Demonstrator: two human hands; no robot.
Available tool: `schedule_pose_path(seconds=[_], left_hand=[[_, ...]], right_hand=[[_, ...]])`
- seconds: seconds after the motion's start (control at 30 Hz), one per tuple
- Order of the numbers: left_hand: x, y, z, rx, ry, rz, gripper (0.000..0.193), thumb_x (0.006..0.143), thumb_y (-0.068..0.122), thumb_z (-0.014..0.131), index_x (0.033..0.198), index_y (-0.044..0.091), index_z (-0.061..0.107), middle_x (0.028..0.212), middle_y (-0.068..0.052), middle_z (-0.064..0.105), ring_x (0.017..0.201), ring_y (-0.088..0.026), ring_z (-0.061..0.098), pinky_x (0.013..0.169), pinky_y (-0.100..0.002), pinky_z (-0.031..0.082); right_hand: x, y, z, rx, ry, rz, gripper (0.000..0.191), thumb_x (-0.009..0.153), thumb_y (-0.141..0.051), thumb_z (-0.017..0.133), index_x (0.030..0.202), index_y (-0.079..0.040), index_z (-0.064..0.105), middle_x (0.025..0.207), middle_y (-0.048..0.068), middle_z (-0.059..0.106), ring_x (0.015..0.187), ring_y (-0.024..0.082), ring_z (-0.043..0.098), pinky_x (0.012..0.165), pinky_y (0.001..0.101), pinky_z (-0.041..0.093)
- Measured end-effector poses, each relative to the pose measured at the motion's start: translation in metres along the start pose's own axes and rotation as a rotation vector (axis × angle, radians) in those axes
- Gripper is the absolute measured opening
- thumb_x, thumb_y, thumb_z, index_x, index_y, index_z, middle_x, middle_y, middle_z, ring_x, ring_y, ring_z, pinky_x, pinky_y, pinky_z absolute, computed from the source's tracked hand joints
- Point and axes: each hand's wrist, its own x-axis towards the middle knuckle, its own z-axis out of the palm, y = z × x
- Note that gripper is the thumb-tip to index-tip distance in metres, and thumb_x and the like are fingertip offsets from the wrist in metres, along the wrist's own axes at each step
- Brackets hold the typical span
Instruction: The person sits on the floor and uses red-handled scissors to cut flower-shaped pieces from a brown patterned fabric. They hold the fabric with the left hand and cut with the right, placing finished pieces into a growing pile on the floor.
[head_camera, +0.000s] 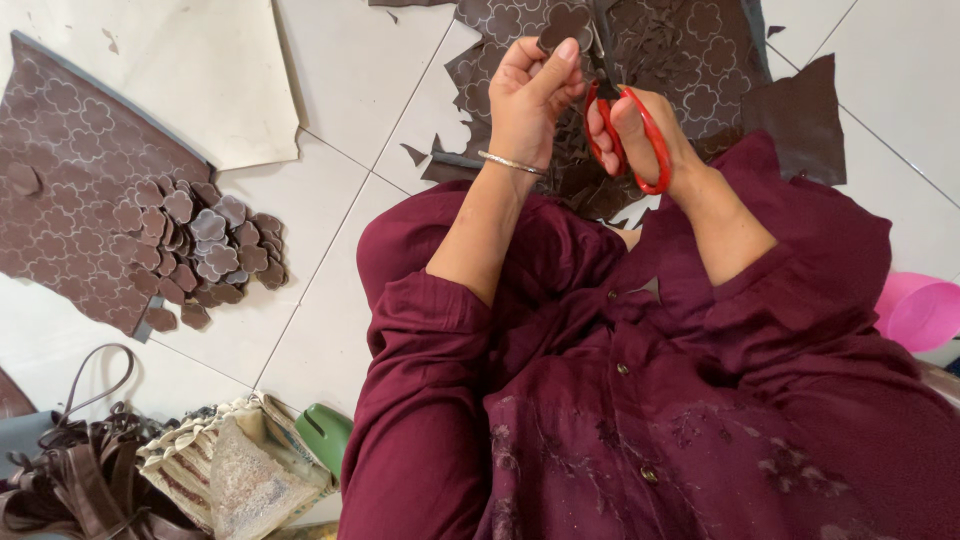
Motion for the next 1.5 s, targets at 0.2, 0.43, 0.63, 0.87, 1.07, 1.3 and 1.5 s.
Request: schedule_pose_path(seconds=[0.2,0.43,0.63,0.87,1.07,1.3,1.5], left_hand=[[0.001,0.011,-0.005,0.040,-0.017,0.030,0.015,0.093,0.012,0.078,0.096,0.007,0.064,0.085,-0.001,0.068,0.075,-0.010,0.064,0.071,-0.027,0.055],[0.004,0.020,-0.008,0.060,-0.020,0.029,0.015,0.092,0.011,0.078,0.095,0.007,0.064,0.084,0.000,0.067,0.073,-0.009,0.062,0.069,-0.026,0.052],[0.008,0.024,-0.011,0.118,-0.033,0.050,0.016,0.094,0.011,0.079,0.097,0.004,0.065,0.078,-0.002,0.064,0.064,-0.007,0.055,0.062,-0.024,0.048],[0.005,0.035,-0.009,0.236,-0.040,-0.071,0.008,0.092,0.003,0.068,0.092,0.006,0.060,0.080,-0.003,0.067,0.075,-0.014,0.074,0.070,-0.029,0.063],[0.003,0.037,-0.004,0.312,-0.038,-0.075,0.007,0.092,0.002,0.067,0.092,0.005,0.061,0.085,-0.005,0.072,0.070,-0.014,0.073,0.061,-0.025,0.060],[0.000,0.038,-0.002,0.323,-0.053,-0.051,0.007,0.093,0.001,0.067,0.092,0.004,0.062,0.083,-0.005,0.071,0.069,-0.013,0.072,0.060,-0.024,0.059],[0.002,0.041,-0.002,0.304,-0.030,-0.039,0.008,0.090,0.000,0.069,0.091,0.004,0.062,0.079,-0.004,0.069,0.064,-0.011,0.068,0.055,-0.023,0.054]], right_hand=[[0.001,-0.011,-0.010,-0.074,-0.053,0.007,0.087,0.087,-0.091,0.036,0.088,-0.006,0.054,0.071,-0.002,0.050,0.058,0.008,0.053,0.050,0.0228,0.044],[0.000,-0.009,-0.017,-0.082,-0.076,0.035,0.084,0.086,-0.091,0.039,0.085,-0.008,0.051,0.070,-0.002,0.048,0.056,0.006,0.051,0.049,0.0222,0.042],[0.000,0.000,-0.021,-0.126,-0.009,0.116,0.088,0.081,-0.092,0.042,0.080,-0.005,0.052,0.067,-0.002,0.050,0.054,0.007,0.054,0.047,0.0237,0.045],[0.001,-0.010,-0.023,-0.062,-0.098,0.049,0.081,0.098,-0.078,0.046,0.120,-0.001,0.062,0.086,-0.004,0.054,0.076,0.008,0.056,0.071,0.0249,0.051],[0.000,-0.016,-0.019,-0.199,-0.084,0.111,0.084,0.097,-0.080,0.046,0.117,-0.001,0.065,0.079,-0.001,0.054,0.073,0.010,0.057,0.069,0.0258,0.049],[-0.001,-0.012,-0.021,-0.205,-0.090,0.045,0.094,0.090,-0.090,0.036,0.109,-0.003,0.063,0.074,-0.002,0.052,0.065,0.009,0.054,0.062,0.0262,0.047],[-0.002,-0.013,-0.023,-0.123,-0.134,0.015,0.093,0.087,-0.093,0.036,0.097,-0.003,0.059,0.073,-0.002,0.050,0.060,0.008,0.051,0.054,0.0239,0.043]])
